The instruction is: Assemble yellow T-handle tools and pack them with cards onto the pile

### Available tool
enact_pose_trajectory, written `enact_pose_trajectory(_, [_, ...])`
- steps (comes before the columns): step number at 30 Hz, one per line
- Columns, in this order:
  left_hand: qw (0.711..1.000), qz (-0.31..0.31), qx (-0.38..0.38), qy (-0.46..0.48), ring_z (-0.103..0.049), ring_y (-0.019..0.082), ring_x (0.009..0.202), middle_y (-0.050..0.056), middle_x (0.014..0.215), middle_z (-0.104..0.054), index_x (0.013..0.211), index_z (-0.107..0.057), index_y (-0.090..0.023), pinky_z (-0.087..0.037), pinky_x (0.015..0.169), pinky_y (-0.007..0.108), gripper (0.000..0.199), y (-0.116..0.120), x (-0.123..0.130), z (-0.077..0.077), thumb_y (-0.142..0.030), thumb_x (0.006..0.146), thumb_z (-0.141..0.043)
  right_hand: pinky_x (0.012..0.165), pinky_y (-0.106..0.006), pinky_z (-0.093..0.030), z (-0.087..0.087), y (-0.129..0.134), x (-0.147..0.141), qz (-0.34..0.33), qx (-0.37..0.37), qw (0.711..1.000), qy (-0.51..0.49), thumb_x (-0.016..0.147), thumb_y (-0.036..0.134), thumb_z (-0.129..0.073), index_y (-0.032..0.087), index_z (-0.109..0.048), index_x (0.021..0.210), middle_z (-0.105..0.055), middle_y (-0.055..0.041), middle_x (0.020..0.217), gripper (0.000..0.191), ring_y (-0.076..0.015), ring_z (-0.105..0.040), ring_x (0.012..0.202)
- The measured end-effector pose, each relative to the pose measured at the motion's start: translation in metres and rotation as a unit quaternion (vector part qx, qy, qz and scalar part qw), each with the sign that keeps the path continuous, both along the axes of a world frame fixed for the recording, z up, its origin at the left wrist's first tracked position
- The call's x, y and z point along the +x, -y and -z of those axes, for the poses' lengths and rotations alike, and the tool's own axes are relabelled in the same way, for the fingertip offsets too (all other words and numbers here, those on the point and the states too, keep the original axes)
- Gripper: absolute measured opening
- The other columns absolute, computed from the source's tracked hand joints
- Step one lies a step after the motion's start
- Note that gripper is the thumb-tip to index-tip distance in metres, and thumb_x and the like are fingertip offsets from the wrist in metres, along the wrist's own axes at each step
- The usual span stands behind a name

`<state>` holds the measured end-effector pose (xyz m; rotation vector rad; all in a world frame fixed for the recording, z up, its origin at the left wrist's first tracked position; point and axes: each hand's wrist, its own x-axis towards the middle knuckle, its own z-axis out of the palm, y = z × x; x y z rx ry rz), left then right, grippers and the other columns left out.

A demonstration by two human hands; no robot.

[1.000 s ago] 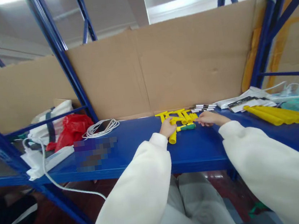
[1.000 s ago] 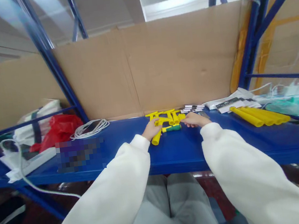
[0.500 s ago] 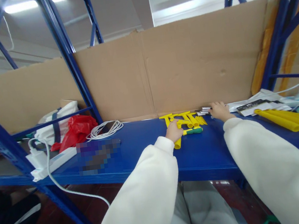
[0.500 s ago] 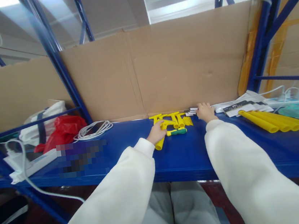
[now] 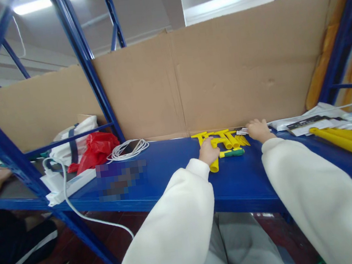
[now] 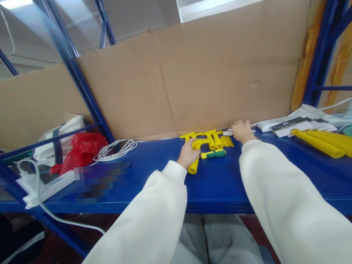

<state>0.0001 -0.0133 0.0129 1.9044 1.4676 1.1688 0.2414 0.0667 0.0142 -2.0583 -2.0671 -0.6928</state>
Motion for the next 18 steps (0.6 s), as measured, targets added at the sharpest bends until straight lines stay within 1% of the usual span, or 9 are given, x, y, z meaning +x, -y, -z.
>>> enact_pose_trajectory(3, [1.000,-0.011,0.000,0.016,-0.057,0.025,0.126,0.015,0.133,-0.063,0.128,-0.062,-0.010,-0.040,0.110,0.032,0.058,0.000,0.000,0.000,-0.001,0.071,-0.062,0.090,-0.045,-0.036,-0.002,0.005,-0.003,-0.006,0.016,1.000,0.012,0.089,0.009,-0.033,0.013,-0.071,0.107,-0.066,-0.0202,0.115,0.041,-0.0299,-0.052,0.111])
enact_pose_trajectory(7, [1.000,-0.011,0.001,0.024,-0.059,0.024,0.123,0.014,0.131,-0.064,0.127,-0.063,-0.011,-0.043,0.107,0.032,0.056,-0.002,0.000,0.001,-0.002,0.072,-0.061,0.090,-0.042,-0.034,-0.005,0.011,-0.007,-0.010,0.022,1.000,0.015,0.092,0.010,-0.034,0.013,-0.070,0.106,-0.066,-0.0195,0.114,0.039,-0.0289,-0.053,0.110])
enact_pose_trajectory(10, [1.000,-0.011,0.006,0.026,-0.061,0.024,0.119,0.014,0.129,-0.065,0.122,-0.066,-0.011,-0.044,0.106,0.032,0.051,-0.004,0.000,0.003,-0.003,0.072,-0.061,0.089,-0.041,-0.032,-0.007,0.014,-0.008,-0.008,0.053,0.999,0.004,0.092,0.008,-0.032,0.011,-0.069,0.105,-0.066,-0.0194,0.111,0.039,-0.0279,-0.053,0.107])
enact_pose_trajectory(12, [0.999,-0.006,0.020,0.030,-0.062,0.024,0.117,0.015,0.126,-0.067,0.115,-0.070,-0.010,-0.044,0.106,0.033,0.044,-0.007,0.000,0.005,-0.002,0.073,-0.060,0.088,-0.042,-0.031,-0.010,0.015,-0.010,-0.015,0.091,0.996,-0.011,0.093,0.009,-0.030,0.009,-0.069,0.104,-0.066,-0.0204,0.107,0.041,-0.0286,-0.053,0.105])
enact_pose_trajectory(14, [0.998,0.001,0.036,0.042,-0.063,0.024,0.115,0.013,0.120,-0.070,0.105,-0.074,-0.012,-0.045,0.106,0.034,0.037,-0.010,0.000,0.008,-0.001,0.073,-0.058,0.087,-0.043,-0.030,-0.014,0.017,-0.013,-0.033,0.135,0.990,-0.027,0.095,0.013,-0.029,0.009,-0.069,0.101,-0.066,-0.0209,0.104,0.041,-0.0299,-0.052,0.103])
enact_pose_trajectory(18, [0.996,0.009,0.052,0.066,-0.065,0.021,0.109,0.008,0.105,-0.075,0.083,-0.076,-0.015,-0.045,0.105,0.035,0.029,-0.016,0.000,0.010,0.002,0.072,-0.056,0.085,-0.043,-0.029,-0.023,0.024,-0.027,-0.104,0.211,0.971,-0.050,0.095,0.020,-0.033,0.013,-0.070,0.096,-0.067,-0.0184,0.098,0.038,-0.0307,-0.050,0.099])
